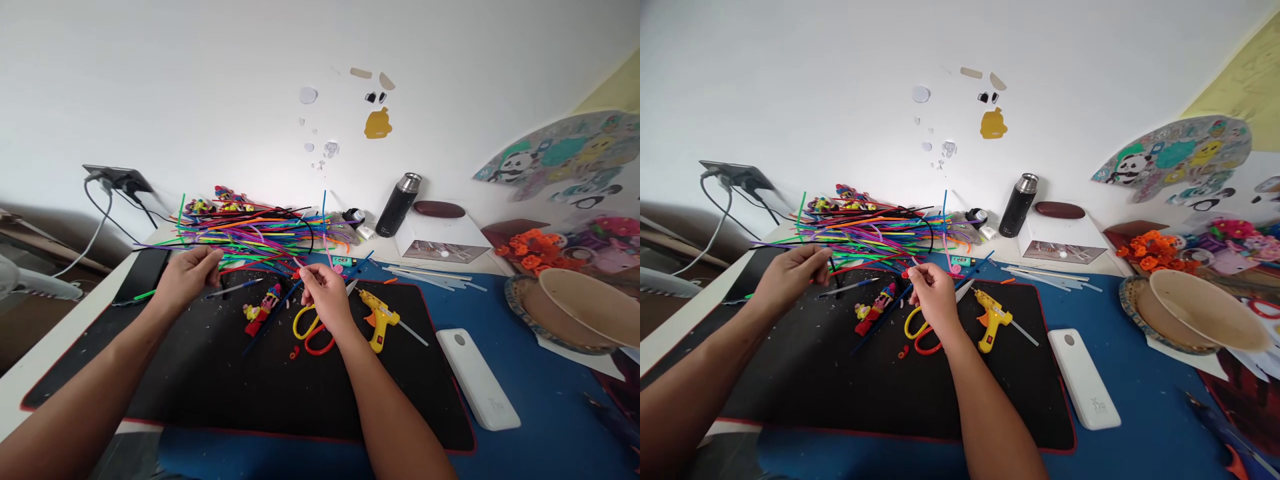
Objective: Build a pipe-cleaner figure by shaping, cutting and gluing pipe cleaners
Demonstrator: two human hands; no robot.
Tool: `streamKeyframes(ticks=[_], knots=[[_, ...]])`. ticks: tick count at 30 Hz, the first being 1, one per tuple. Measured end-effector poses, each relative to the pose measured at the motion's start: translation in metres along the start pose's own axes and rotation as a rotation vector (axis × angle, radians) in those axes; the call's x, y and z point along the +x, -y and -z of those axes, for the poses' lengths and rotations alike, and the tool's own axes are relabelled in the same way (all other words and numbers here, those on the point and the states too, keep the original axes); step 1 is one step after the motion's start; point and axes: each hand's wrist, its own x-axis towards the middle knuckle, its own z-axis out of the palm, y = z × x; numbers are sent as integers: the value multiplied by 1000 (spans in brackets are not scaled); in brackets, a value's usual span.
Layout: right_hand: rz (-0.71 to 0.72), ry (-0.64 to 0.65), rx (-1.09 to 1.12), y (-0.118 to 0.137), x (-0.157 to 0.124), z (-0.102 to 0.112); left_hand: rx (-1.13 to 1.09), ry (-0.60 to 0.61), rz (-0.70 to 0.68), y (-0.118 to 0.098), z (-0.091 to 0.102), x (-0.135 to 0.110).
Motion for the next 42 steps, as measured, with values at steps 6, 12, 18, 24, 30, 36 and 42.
streamKeyframes(ticks=[6, 12, 18, 24, 30, 36, 42], knots=[[-13, 28, -18, -1, -1, -3, 285, -2, -69, 29, -7, 7], [-27, 32, -1, -6, 0, -6, 326, 6, -304, 25, -21, 10], [-21, 53, -28, -5, -3, -7, 98, 212, -266, -20, -44, -11], [-14, 34, -6, -5, -2, -8, 76, 272, -335, -34, -67, -17], [-13, 35, 4, -5, -3, -10, 66, 260, -277, -36, -72, -18], [-1, 50, 20, -7, -3, -9, 24, 270, -213, -35, -72, -21], [-6, 50, 71, -5, -2, -9, -6, 303, -216, -30, -68, -20]])
